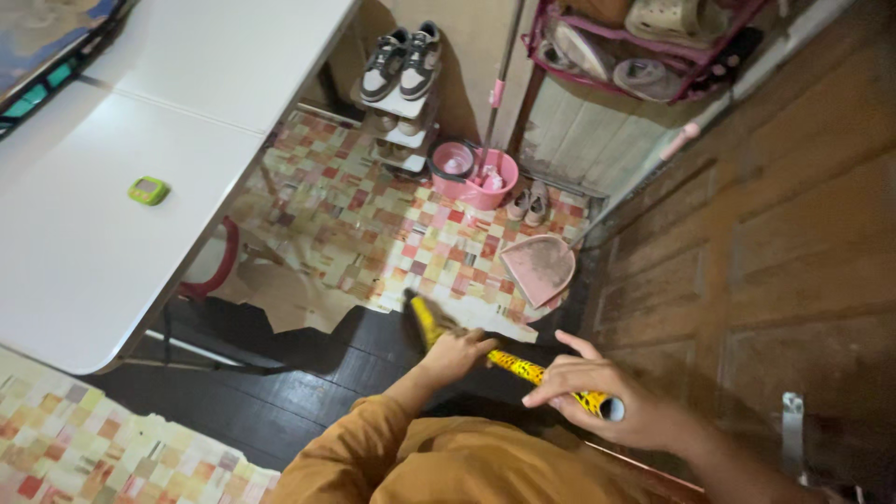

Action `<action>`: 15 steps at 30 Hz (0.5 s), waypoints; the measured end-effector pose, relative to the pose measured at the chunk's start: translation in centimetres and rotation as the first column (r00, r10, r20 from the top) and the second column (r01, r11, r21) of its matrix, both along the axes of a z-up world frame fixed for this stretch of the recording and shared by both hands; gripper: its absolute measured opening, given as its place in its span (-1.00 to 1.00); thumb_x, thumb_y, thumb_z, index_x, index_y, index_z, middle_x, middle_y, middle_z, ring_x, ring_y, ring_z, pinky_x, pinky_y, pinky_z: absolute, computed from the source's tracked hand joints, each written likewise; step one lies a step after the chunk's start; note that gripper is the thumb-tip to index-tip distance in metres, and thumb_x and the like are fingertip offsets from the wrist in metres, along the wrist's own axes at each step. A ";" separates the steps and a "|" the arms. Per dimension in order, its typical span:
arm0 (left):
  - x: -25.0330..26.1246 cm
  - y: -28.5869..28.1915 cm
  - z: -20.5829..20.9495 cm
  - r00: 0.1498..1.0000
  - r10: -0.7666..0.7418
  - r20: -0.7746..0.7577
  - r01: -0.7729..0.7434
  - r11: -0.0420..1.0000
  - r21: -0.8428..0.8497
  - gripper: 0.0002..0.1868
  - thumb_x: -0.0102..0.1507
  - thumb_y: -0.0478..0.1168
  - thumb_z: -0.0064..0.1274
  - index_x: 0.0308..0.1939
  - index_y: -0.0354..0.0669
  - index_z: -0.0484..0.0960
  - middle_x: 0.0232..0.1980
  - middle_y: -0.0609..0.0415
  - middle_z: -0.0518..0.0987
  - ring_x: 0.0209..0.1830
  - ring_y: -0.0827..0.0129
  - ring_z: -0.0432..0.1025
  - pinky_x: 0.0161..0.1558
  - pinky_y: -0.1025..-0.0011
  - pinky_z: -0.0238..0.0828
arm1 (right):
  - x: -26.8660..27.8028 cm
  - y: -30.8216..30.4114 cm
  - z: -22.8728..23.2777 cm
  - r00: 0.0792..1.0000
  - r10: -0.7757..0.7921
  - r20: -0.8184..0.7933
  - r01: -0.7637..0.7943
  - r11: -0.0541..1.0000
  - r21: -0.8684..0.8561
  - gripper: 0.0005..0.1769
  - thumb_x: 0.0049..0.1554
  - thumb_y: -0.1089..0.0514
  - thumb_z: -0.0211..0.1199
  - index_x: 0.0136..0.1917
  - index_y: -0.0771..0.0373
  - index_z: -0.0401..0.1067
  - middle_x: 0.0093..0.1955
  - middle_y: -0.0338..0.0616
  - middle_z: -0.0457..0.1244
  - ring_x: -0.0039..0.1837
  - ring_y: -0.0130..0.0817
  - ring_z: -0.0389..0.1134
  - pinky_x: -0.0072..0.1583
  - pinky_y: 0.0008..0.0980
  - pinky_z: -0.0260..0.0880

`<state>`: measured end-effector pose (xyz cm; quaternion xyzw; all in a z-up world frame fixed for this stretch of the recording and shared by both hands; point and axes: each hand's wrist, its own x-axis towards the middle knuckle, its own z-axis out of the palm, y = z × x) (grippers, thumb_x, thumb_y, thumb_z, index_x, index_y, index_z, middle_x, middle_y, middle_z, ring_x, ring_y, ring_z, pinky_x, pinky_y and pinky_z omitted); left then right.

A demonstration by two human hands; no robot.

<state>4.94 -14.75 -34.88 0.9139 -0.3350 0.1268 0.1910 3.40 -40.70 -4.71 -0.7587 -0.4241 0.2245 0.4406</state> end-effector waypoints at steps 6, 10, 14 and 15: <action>3.6 -5.6 0.8 0.993 0.008 -0.114 -0.006 1.000 0.016 -0.74 0.23 -0.16 0.09 0.01 0.10 0.60 0.09 -0.03 0.58 -0.35 0.15 0.60 -0.41 0.24 0.52 | -2.0 1.8 1.2 0.990 0.040 0.136 -0.028 0.995 -0.094 -0.72 0.06 0.38 0.28 0.01 0.14 0.61 -0.20 -0.27 0.37 -0.02 -0.38 0.42 0.53 0.25 -0.28; 5.2 -6.5 4.5 0.992 -0.020 -0.124 0.009 0.996 -0.092 -0.65 0.23 -0.17 0.08 0.11 0.06 0.59 -0.07 0.02 0.58 -0.18 0.13 0.59 -0.15 0.19 0.51 | -2.2 2.8 3.0 0.965 -0.011 0.261 0.041 0.993 -0.109 -0.74 0.04 0.36 0.30 -0.01 0.12 0.60 -0.25 -0.29 0.35 -0.07 -0.38 0.42 0.52 0.30 -0.24; 4.6 -6.0 9.8 0.999 -0.045 0.002 0.045 0.975 -0.219 -0.62 0.21 -0.20 0.09 0.12 -0.07 0.54 -0.09 0.03 0.58 -0.08 0.11 0.56 0.01 0.18 0.49 | -2.4 3.0 7.3 0.923 -0.108 0.370 0.110 0.994 0.016 -0.71 0.04 0.35 0.29 0.03 0.15 0.60 -0.28 -0.34 0.35 -0.18 -0.47 0.41 0.54 0.32 -0.15; 4.5 -5.5 11.0 0.999 -0.045 0.016 0.048 0.972 -0.228 -0.68 0.23 -0.20 0.09 0.07 -0.08 0.54 -0.08 0.05 0.59 -0.06 0.13 0.56 0.07 0.18 0.49 | -2.6 3.1 8.4 0.917 -0.131 0.376 0.123 0.991 0.046 -0.69 0.02 0.36 0.28 0.04 0.17 0.60 -0.30 -0.34 0.35 -0.22 -0.50 0.41 0.54 0.33 -0.13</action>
